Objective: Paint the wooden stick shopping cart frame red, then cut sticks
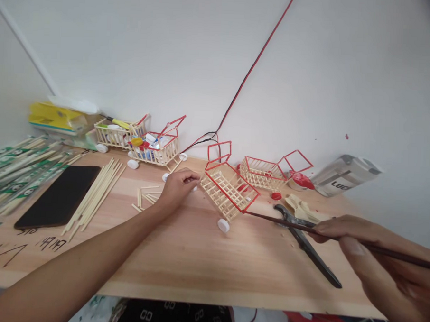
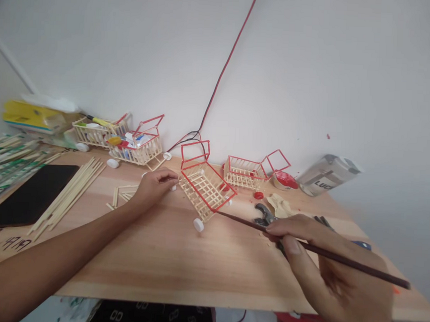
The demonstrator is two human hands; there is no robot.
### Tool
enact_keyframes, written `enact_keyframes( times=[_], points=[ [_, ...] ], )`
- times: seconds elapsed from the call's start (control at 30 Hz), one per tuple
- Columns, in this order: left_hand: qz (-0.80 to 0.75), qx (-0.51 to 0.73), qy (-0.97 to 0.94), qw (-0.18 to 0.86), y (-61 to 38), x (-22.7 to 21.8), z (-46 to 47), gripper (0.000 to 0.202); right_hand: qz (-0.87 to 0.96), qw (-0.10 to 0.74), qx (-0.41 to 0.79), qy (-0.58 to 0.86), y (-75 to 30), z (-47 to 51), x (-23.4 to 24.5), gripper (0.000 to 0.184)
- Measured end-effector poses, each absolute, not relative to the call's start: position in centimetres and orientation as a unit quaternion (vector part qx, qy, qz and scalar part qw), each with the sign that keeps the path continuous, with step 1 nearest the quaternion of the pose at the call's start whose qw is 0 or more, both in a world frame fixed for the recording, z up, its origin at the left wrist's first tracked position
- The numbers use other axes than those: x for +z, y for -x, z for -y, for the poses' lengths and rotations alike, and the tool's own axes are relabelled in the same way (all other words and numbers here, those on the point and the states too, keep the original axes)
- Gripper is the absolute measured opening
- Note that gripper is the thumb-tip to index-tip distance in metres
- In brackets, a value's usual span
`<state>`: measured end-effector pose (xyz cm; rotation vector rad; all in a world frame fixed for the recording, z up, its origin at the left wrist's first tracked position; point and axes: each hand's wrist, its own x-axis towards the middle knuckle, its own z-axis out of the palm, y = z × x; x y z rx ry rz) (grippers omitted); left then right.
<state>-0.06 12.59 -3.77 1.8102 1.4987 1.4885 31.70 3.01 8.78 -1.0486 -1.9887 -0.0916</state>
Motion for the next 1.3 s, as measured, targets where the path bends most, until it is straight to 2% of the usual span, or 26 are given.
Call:
enact_keyframes(
  times=[0.1,0.6,0.77,1.0,1.3],
  points=[
    [-0.529,0.526,-0.641,0.181,0.0,-3.7,-12.5,0.011,0.801,0.416,-0.015,0.43,-31.7,-2.7,8.8,0.014],
    [-0.528,0.527,-0.637,0.195,-0.1,-3.6,-12.4,0.011,0.718,0.468,0.001,0.515,-31.3,-2.8,8.5,0.023],
    [-0.528,0.528,-0.633,0.203,-0.1,-3.5,-12.5,0.011,0.701,0.446,-0.005,0.556,-31.1,-3.0,8.4,0.025],
    [-0.52,0.534,-0.634,0.204,-0.1,-3.7,-12.5,0.012,0.647,0.496,0.025,0.579,-31.8,-4.2,7.9,0.025],
    [-0.523,0.534,-0.633,0.203,-0.1,-3.6,-12.6,0.011,0.626,0.5,0.062,0.596,-34.6,-7.6,6.1,0.029]
  ],
)
